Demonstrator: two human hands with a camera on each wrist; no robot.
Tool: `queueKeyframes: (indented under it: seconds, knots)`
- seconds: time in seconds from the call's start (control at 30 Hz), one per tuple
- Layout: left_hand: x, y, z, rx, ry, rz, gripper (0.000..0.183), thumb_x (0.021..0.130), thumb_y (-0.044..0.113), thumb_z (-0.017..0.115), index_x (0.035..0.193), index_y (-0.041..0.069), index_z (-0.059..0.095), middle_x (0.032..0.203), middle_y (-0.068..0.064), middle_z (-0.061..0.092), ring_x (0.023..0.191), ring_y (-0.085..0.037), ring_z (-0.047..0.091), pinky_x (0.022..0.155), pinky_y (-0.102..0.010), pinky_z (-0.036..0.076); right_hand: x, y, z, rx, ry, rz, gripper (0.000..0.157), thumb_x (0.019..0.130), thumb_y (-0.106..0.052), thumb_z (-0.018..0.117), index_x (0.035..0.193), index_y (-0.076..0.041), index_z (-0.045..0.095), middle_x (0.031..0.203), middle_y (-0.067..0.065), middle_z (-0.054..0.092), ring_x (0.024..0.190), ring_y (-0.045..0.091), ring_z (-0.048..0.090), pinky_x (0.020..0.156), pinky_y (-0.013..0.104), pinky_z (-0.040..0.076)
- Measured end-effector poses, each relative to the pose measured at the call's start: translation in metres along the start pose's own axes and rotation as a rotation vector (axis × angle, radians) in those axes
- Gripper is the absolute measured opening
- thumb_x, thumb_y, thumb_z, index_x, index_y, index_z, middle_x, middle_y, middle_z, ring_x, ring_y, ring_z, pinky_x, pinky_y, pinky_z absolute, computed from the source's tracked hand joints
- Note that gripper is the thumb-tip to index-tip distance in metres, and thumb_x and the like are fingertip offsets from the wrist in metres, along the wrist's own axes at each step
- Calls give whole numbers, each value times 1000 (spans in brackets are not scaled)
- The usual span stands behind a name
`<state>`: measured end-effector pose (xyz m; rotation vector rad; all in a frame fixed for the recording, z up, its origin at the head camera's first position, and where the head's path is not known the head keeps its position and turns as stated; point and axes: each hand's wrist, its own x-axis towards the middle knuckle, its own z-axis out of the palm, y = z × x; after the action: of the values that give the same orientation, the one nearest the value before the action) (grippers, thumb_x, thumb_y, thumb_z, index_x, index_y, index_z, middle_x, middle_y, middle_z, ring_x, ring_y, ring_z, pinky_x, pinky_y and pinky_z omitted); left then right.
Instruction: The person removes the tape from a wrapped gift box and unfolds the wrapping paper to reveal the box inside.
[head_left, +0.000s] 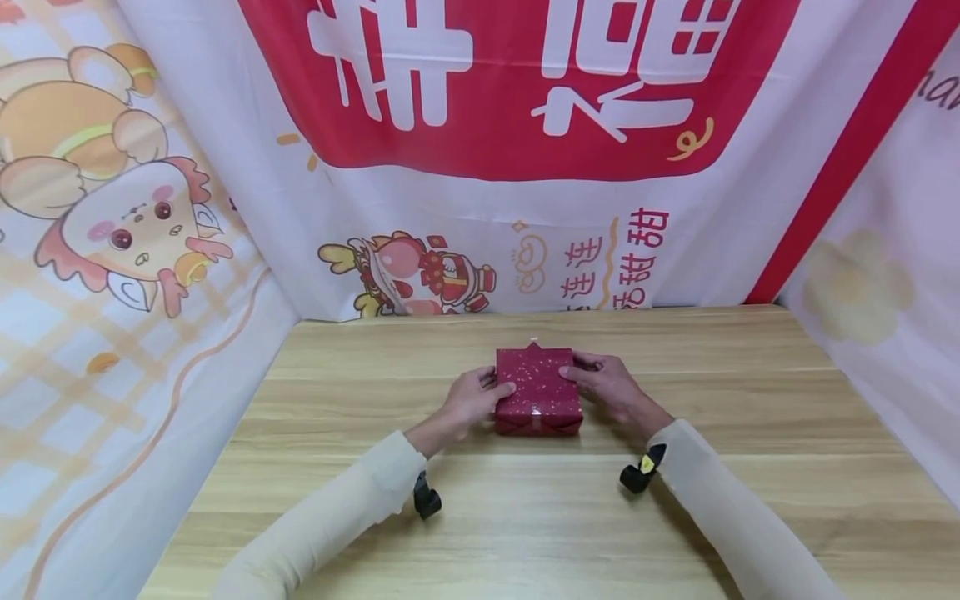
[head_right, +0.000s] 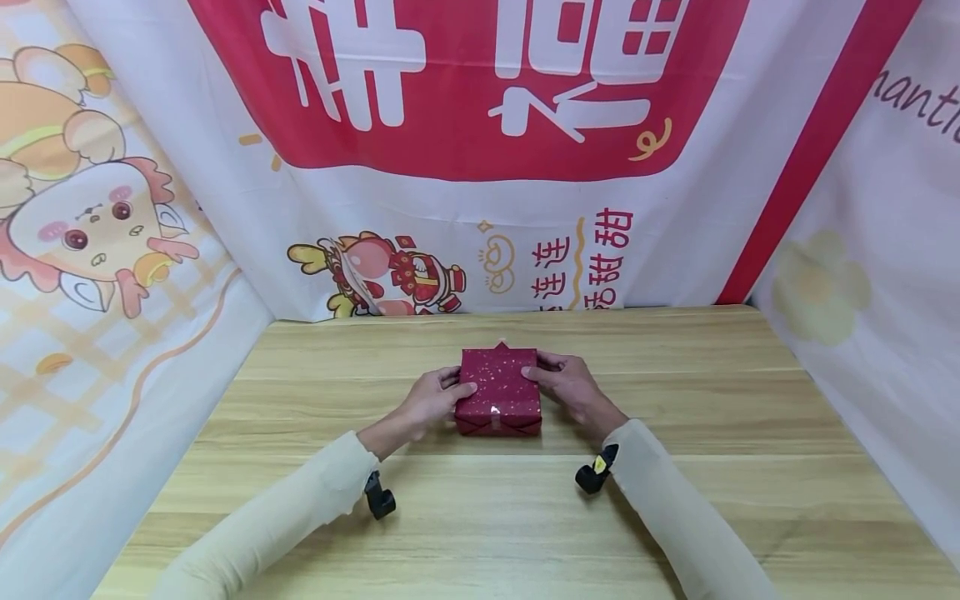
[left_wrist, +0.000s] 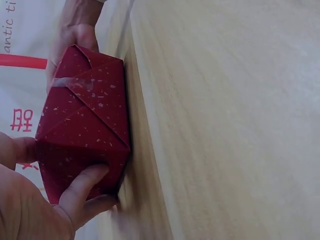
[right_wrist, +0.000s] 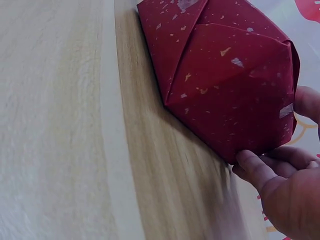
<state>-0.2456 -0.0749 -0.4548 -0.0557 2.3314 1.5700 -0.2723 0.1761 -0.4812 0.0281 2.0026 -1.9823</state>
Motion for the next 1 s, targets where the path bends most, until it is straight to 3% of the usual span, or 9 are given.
queueKeyframes:
  seconds: [0.17,0.27,0.43,0.6,0.7,0.83,1.0]
  knots:
    - [3,-3,-2,-65,-19,-9,69,94,32,65,152,10,35,153,-12,44,139,-31,45,114,-45,40,0,0,-3,-35,-29,1,72,92,-26,69,152,-10,32,159,15,33,136,31,47,108,34,47]
    - [4,-5,-1,-88,-37,-4,69,94,31,66,153,13,35,153,-10,44,139,-31,45,109,-46,45,1,1,-5,-29,-51,-8,68,98,-28,61,153,-8,29,158,18,32,139,34,44,112,37,43]
    - [5,-7,0,-110,-49,6,69,94,30,66,153,14,33,154,-10,42,139,-31,46,106,-44,48,4,3,-8,-15,-29,-60,59,100,-22,57,152,-5,34,153,19,40,138,33,45,111,35,45]
    - [5,-7,0,-101,-34,7,69,94,29,66,153,14,33,154,-10,43,141,-31,43,113,-44,41,2,2,-9,-153,39,-200,53,94,-15,66,143,-5,47,139,18,52,124,29,52,97,25,54]
    - [5,-7,1,-93,-33,7,69,94,30,66,153,14,33,154,-11,42,141,-31,43,113,-45,41,1,2,-11,-234,53,-267,39,92,-12,67,129,-4,58,123,17,58,111,26,56,90,25,54]
    - [4,-6,1,-71,-29,11,69,95,30,65,154,15,33,154,-11,42,141,-31,43,112,-45,42,-2,-1,-17,-328,-21,-292,16,93,-9,63,108,-6,67,105,12,65,95,23,60,85,31,53]
    - [4,-6,1,-46,-20,18,68,95,30,64,153,12,33,154,-12,42,141,-31,43,114,-43,40,-8,-15,-21,-523,-122,-366,9,93,-8,63,97,-10,70,96,7,69,88,22,60,79,30,53]
